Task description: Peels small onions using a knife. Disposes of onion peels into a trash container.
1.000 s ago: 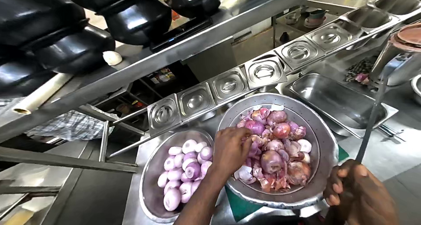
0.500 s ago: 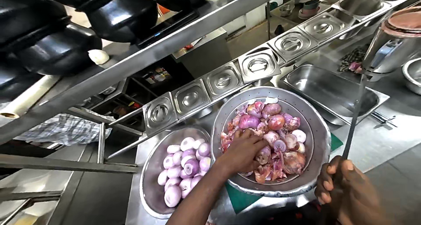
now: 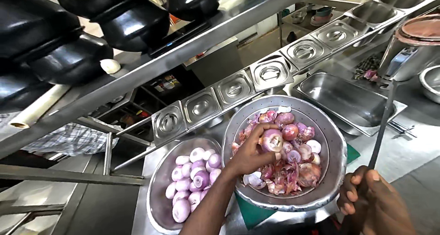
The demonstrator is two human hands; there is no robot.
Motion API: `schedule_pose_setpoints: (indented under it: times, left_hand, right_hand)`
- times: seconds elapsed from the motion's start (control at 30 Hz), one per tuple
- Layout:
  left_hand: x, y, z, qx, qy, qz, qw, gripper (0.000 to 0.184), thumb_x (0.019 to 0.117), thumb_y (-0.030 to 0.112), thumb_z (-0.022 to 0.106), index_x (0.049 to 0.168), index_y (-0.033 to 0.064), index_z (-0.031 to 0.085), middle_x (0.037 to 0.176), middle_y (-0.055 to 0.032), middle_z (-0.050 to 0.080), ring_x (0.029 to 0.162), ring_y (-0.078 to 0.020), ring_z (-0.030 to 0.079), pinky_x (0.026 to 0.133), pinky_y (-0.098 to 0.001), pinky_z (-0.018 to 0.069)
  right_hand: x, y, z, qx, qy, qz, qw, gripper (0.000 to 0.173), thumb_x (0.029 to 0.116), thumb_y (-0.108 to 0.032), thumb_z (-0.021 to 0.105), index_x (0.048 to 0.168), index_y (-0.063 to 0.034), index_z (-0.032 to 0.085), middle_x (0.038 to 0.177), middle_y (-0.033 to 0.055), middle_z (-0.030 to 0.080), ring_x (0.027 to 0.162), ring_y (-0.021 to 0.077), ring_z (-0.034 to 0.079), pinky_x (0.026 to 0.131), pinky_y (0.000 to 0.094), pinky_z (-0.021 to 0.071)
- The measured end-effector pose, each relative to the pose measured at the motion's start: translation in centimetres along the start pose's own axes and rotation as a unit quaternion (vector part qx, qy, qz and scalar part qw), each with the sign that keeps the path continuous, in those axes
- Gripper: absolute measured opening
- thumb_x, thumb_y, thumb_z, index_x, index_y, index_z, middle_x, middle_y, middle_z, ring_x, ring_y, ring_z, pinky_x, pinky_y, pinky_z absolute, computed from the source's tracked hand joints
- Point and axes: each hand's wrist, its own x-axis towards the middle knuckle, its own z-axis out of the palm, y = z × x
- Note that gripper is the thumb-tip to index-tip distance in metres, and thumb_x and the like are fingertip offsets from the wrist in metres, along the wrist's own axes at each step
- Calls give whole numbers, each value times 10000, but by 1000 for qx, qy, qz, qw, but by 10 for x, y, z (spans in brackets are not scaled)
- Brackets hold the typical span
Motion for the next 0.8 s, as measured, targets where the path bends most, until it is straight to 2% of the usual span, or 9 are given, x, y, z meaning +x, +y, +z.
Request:
schedule_pose_setpoints:
  times: [0.1,0.17,0.27,0.4,0.53,0.6,0.67,0.73,0.8]
  left_hand:
    - [-2,-2,3,-71,-9,35,997,610,864,309,767,1412,151,550,1239,-92,656,1000,-184,681,827,-360,601]
    - [-4,-3,4,-66,11,56,996,546,851,331,761,1333,123,614,1201,-60,655,980,-135,667,828,-329,592]
    - [-7,-3,3,-59,42,63,995,478,826,249,749,1273,110,650,1169,-47,679,949,-120,671,800,-319,591]
    - [-14,-3,1,-56,75,65,993,475,823,213,724,1280,107,646,1140,-69,692,913,-142,685,768,-331,600]
    - [-55,9,-15,-51,131,104,985,577,844,385,775,1358,178,614,1253,-51,667,1038,-160,675,868,-349,596]
    - [-99,12,-31,-37,114,116,986,606,841,453,792,1377,239,607,1302,-41,660,1117,-183,662,938,-367,582]
    - [-153,14,-42,10,42,60,997,605,837,450,802,1371,237,616,1309,-60,661,1135,-194,657,955,-379,574]
    - [-198,12,-33,106,1,-63,992,653,788,393,849,1366,181,633,1300,-61,665,1185,-194,633,1007,-417,550]
    - [-223,-2,-2,238,32,-238,941,733,686,373,876,1335,176,598,1214,-71,671,1103,-240,652,928,-498,567]
  right_hand:
    - [-1,1,-1,0,6,7,1000,385,1067,-457,500,897,-131,617,640,27,607,477,148,624,447,328,589]
    - [-1,2,-2,-2,4,11,1000,386,1080,-444,471,904,-135,621,644,27,613,479,148,625,447,330,589]
    - [2,3,-3,-11,-8,14,1000,375,1079,-450,472,908,-153,626,645,15,623,490,143,633,454,328,590]
    - [4,2,2,-23,-14,12,1000,385,1080,-455,465,899,-154,622,648,7,613,491,140,626,458,323,588]
    - [4,-5,-2,-26,-28,-4,999,386,1072,-469,478,911,-162,648,650,9,626,496,140,637,459,324,593]
    - [3,-10,-11,-26,-41,-8,999,382,1068,-479,477,935,-176,667,679,6,643,522,139,647,479,325,598]
    - [3,-15,-21,-32,-52,-9,998,392,1070,-487,459,947,-192,685,700,-4,657,547,131,658,499,316,602]
    - [5,-15,-25,-40,-37,6,999,402,1078,-484,437,926,-205,683,690,-13,662,541,119,654,496,298,594]
    - [8,-12,-25,-38,-14,28,999,413,1082,-482,423,906,-202,671,670,-11,652,522,120,645,485,293,587]
